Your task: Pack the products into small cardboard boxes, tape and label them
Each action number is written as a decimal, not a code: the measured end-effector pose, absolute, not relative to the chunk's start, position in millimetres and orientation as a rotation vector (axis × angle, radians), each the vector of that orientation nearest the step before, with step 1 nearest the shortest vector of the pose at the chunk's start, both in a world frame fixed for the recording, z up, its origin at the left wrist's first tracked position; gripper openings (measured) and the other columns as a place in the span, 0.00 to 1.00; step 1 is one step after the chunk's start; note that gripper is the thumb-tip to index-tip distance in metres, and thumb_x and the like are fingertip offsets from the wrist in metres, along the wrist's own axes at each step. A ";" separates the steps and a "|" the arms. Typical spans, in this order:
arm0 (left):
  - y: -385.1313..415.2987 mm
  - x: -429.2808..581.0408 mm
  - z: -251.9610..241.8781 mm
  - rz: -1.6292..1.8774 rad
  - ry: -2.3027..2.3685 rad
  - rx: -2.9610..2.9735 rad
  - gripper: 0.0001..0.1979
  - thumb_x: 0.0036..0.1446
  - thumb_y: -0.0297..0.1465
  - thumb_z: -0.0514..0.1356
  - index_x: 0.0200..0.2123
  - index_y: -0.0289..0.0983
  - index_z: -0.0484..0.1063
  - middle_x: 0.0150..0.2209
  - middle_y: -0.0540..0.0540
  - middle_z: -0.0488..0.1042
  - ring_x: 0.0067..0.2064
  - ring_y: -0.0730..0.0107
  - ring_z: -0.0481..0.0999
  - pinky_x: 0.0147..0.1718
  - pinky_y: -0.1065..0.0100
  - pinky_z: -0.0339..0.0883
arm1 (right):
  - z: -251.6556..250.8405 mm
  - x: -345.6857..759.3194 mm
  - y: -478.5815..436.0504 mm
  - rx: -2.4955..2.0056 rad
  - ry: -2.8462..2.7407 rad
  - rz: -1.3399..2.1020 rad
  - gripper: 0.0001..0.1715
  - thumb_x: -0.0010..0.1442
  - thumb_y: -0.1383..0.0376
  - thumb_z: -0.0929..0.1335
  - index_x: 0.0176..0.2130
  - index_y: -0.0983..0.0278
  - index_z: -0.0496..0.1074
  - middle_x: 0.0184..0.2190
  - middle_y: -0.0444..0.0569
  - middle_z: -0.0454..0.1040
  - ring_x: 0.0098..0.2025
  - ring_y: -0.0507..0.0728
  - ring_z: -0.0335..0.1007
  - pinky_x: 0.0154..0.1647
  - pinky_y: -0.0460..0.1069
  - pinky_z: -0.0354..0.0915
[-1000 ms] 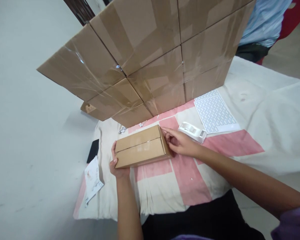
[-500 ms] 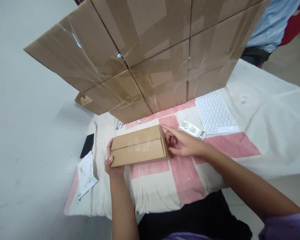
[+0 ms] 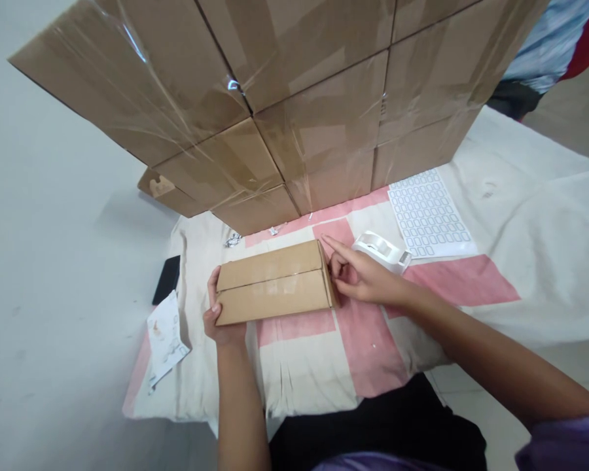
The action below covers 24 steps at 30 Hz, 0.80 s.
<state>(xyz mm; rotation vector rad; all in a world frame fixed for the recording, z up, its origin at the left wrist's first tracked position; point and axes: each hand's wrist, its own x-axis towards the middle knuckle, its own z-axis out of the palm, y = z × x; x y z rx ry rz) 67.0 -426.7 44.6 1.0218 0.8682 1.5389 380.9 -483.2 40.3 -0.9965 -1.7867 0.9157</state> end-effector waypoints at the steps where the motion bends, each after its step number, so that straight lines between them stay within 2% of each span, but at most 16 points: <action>1: -426.8 67.1 44.4 1.541 0.861 1.022 0.34 0.43 0.42 0.60 0.56 0.43 0.74 0.57 0.46 0.73 0.61 0.52 0.67 0.56 0.60 0.65 | 39.9 380.5 -482.6 -0.988 -1.780 0.921 0.56 0.61 0.74 0.67 0.76 0.54 0.38 0.35 0.43 0.71 0.38 0.55 0.69 0.48 0.53 0.68; 10: -426.2 66.0 43.4 1.539 0.810 1.035 0.34 0.45 0.41 0.61 0.57 0.41 0.73 0.60 0.44 0.71 0.65 0.51 0.63 0.61 0.58 0.60 | 43.4 374.4 -483.3 -0.983 -1.782 0.922 0.55 0.60 0.75 0.66 0.76 0.54 0.39 0.36 0.44 0.69 0.39 0.54 0.68 0.47 0.52 0.68; 14: -424.5 65.7 46.1 1.517 0.857 1.028 0.33 0.45 0.42 0.61 0.56 0.42 0.73 0.59 0.45 0.72 0.65 0.49 0.63 0.63 0.54 0.58 | 44.2 380.2 -483.6 -0.946 -1.766 1.041 0.56 0.60 0.74 0.66 0.76 0.52 0.38 0.37 0.44 0.69 0.40 0.55 0.69 0.49 0.53 0.69; 16: -423.3 64.0 47.1 1.521 0.869 1.034 0.32 0.44 0.41 0.62 0.56 0.43 0.74 0.58 0.47 0.73 0.64 0.51 0.64 0.63 0.54 0.59 | 46.0 388.8 -482.0 -0.897 -1.740 1.102 0.57 0.58 0.72 0.67 0.76 0.51 0.39 0.43 0.46 0.70 0.44 0.56 0.70 0.51 0.54 0.70; 19: -421.9 61.1 47.0 1.521 0.881 1.053 0.32 0.41 0.39 0.63 0.54 0.43 0.75 0.56 0.48 0.74 0.62 0.53 0.65 0.61 0.56 0.60 | 50.0 403.5 -479.7 -0.926 -1.605 1.071 0.57 0.58 0.68 0.69 0.75 0.49 0.40 0.59 0.52 0.66 0.58 0.62 0.67 0.56 0.57 0.69; 22: -422.0 59.9 46.7 1.505 0.928 1.052 0.33 0.41 0.40 0.64 0.54 0.43 0.75 0.56 0.47 0.74 0.61 0.52 0.66 0.62 0.55 0.60 | 53.0 408.5 -481.0 -0.918 -1.592 1.044 0.56 0.62 0.61 0.70 0.75 0.47 0.36 0.71 0.53 0.54 0.71 0.67 0.53 0.64 0.62 0.65; 24: -422.7 60.1 47.9 1.511 0.950 1.045 0.33 0.41 0.41 0.64 0.54 0.43 0.75 0.57 0.46 0.73 0.62 0.51 0.66 0.62 0.55 0.59 | 53.5 402.1 -483.7 -0.854 -1.744 1.051 0.64 0.60 0.56 0.74 0.75 0.48 0.31 0.76 0.53 0.43 0.76 0.69 0.42 0.71 0.65 0.56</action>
